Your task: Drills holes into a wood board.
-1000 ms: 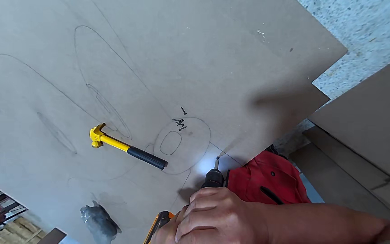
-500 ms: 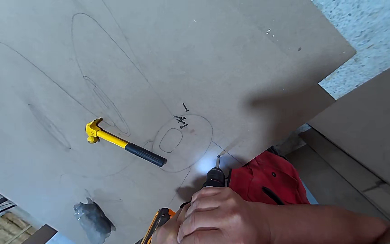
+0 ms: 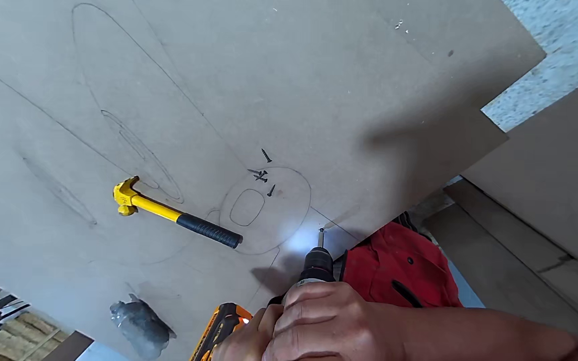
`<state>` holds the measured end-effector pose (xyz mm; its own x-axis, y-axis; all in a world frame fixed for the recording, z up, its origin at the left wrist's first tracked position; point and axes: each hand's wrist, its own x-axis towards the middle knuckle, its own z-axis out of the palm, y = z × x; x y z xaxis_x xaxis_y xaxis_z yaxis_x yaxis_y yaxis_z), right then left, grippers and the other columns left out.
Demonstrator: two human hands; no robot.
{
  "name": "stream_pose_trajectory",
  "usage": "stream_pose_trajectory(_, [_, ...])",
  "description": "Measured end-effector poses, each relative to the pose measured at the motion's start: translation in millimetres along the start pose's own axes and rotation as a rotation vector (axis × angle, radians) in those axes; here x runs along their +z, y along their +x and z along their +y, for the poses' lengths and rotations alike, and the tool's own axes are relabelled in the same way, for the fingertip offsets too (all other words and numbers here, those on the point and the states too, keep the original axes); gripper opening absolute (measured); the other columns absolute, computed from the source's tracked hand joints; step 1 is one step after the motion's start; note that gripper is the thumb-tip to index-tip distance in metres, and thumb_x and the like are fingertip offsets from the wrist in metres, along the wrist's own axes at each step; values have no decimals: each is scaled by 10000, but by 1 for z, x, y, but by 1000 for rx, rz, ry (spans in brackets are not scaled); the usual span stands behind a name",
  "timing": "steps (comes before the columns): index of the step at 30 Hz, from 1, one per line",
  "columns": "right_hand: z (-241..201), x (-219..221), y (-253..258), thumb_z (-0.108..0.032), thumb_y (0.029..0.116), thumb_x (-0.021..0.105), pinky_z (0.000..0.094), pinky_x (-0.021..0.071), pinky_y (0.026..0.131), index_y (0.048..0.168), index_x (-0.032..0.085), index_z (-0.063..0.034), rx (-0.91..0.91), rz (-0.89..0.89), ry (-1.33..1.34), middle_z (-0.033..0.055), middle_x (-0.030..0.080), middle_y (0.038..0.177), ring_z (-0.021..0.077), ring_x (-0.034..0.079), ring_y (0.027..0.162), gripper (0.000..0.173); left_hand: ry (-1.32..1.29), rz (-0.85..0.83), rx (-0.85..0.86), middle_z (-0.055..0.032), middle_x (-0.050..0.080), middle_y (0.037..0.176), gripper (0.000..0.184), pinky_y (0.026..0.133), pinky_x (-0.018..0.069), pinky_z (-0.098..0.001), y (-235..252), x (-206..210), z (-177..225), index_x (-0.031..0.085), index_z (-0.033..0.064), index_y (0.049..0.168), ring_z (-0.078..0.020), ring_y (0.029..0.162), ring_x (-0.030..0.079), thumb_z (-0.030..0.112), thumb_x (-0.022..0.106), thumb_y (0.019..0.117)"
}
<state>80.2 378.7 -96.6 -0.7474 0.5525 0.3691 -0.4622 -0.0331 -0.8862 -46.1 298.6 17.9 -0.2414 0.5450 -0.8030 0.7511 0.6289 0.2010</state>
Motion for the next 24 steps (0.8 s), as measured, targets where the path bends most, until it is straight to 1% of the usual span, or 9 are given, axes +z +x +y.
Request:
stream_pose_trajectory(4, [0,4,5,-303,1013,469,392,551,899,983,732,-37,20,2,-15,130,762,974,261,722,914,375,-50,17,32,-222,743,834,392,621,578,-539,-1,6,-8,721,-98,1005,-368,722,744,275,622,933])
stream_pose_trajectory(10, [1,1,4,-310,1036,450,399,559,899,989,738,-34,1,17,-20,139,763,976,260,725,921,402,-41,4,14,-197,757,877,419,617,578,-541,3,2,-5,735,-65,1109,-355,730,746,297,617,936])
stream_pose_trajectory(12, [-1,1,8,-293,1041,452,411,563,897,1011,742,-42,-6,12,-32,133,761,982,253,724,920,385,-51,-28,-24,-207,753,892,448,643,570,-576,1,-5,-3,726,-64,1139,-382,756,742,310,650,903])
stream_pose_trajectory(14, [-5,2,16,-271,1034,465,424,578,887,1001,741,-57,-7,-14,-44,120,763,975,247,729,917,351,-63,-7,-45,-216,742,868,435,651,554,-614,-4,-10,-2,728,-66,1087,-410,759,732,296,703,847])
stream_pose_trajectory(16, [-8,-2,23,-319,1042,445,447,557,925,1036,742,-61,70,-106,-35,114,762,1033,250,720,987,394,-59,25,-54,-197,734,836,409,653,549,-628,-9,-10,-5,724,-27,1007,-409,765,729,327,748,804])
stream_pose_trajectory(18, [-8,-20,29,-466,1065,427,447,545,1000,1137,728,-43,291,-175,-76,110,742,1150,222,690,1112,524,-63,7,-63,-173,747,903,430,709,553,-645,-13,-8,-14,736,25,1075,-405,835,732,343,776,789])
stream_pose_trajectory(20, [-2,-44,36,-472,1038,546,398,589,934,1233,687,-76,535,-167,-390,66,707,1185,165,688,1069,463,-101,52,-32,-146,766,986,451,755,568,-641,-25,5,-30,740,76,1176,-381,895,743,345,774,814])
stream_pose_trajectory(22, [13,-65,47,-475,982,657,413,613,810,1239,667,-124,696,-173,-814,42,690,1130,171,698,931,435,-210,183,-9,-143,772,987,440,774,577,-628,-41,24,-48,751,69,1164,-358,897,752,331,785,813])
stream_pose_trajectory(24, [24,-70,57,-519,965,660,447,602,792,1237,646,-135,816,-293,-1074,57,655,1134,210,689,926,470,-368,339,-14,-161,774,953,453,810,594,-582,-62,43,-63,752,12,1143,-328,884,762,285,805,786])
